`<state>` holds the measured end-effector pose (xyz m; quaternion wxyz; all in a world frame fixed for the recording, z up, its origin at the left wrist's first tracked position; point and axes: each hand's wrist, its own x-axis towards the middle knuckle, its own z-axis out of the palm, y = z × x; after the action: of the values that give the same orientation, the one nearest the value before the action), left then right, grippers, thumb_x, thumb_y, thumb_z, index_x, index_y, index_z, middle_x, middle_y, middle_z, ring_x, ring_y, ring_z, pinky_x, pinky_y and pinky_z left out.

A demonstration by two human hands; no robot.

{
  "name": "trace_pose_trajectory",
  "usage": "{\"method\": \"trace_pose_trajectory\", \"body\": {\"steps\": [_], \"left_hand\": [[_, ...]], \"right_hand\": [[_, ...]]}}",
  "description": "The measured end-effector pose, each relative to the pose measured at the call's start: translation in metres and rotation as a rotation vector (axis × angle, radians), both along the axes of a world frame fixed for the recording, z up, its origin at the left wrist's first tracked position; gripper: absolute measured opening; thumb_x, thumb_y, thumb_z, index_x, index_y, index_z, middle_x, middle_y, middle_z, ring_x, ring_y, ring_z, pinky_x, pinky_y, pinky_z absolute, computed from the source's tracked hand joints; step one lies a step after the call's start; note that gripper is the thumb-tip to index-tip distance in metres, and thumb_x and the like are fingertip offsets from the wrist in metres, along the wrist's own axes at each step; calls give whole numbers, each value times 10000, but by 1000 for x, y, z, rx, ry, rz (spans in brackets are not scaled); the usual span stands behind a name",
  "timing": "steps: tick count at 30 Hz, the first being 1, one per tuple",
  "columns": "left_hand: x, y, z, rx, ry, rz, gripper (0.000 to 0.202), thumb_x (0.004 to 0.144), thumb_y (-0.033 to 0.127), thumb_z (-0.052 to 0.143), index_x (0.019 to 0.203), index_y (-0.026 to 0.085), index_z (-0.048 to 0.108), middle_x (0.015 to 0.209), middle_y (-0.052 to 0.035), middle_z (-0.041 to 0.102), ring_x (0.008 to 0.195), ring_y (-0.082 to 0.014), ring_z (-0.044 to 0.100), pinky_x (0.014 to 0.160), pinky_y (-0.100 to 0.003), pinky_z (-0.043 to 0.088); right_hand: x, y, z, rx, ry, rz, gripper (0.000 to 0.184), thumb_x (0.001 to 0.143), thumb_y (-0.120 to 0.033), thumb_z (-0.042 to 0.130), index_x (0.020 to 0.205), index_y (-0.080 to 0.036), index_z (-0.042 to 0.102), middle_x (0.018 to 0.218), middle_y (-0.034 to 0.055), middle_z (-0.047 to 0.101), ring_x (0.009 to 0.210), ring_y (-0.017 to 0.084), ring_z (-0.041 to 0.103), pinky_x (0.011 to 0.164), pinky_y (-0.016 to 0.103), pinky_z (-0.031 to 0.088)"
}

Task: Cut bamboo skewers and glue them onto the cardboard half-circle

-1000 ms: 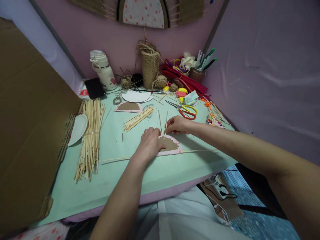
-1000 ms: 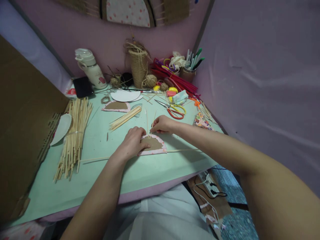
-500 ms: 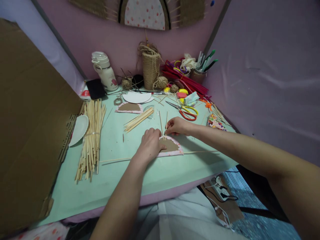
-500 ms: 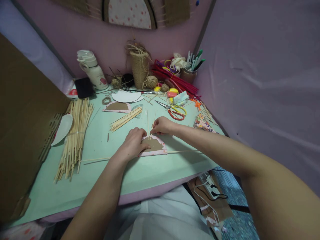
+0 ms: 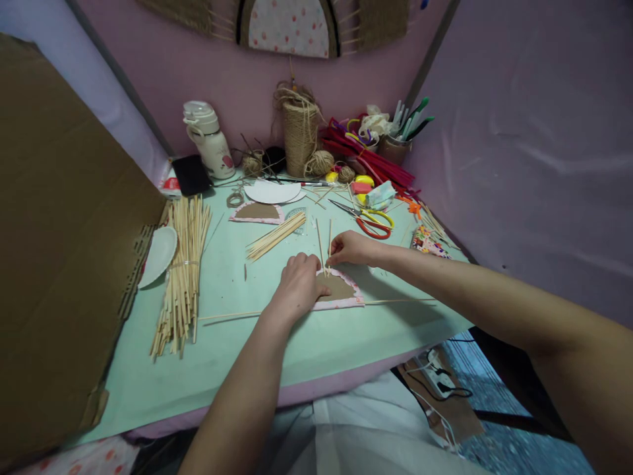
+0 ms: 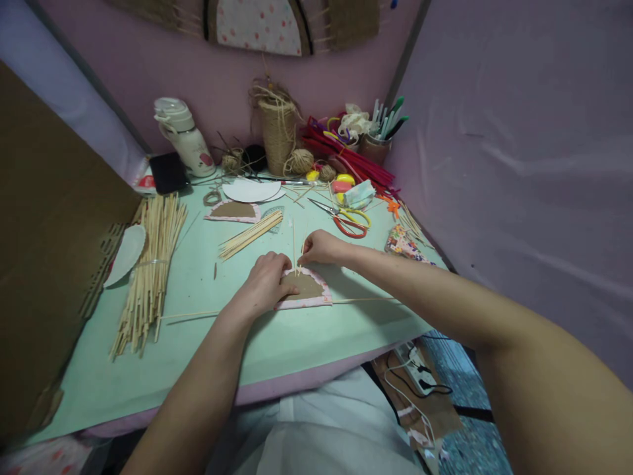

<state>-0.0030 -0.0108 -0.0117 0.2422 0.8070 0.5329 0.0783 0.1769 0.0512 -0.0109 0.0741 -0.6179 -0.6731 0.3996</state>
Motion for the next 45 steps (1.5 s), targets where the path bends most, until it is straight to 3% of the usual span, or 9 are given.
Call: {"method": "trace_pose_trajectory", "body": {"steps": [45], "left_hand": [[0,-1,1,-1,7,1,348,720,328,742,965,201,531,1020,-72,530,999,-268,469,817,-335,407]], "right_hand": [[-7,7,8,9,-235,163,201,671,-322,749,774,-156,701,698,11,674,626,125,545,497,218,343]]}}
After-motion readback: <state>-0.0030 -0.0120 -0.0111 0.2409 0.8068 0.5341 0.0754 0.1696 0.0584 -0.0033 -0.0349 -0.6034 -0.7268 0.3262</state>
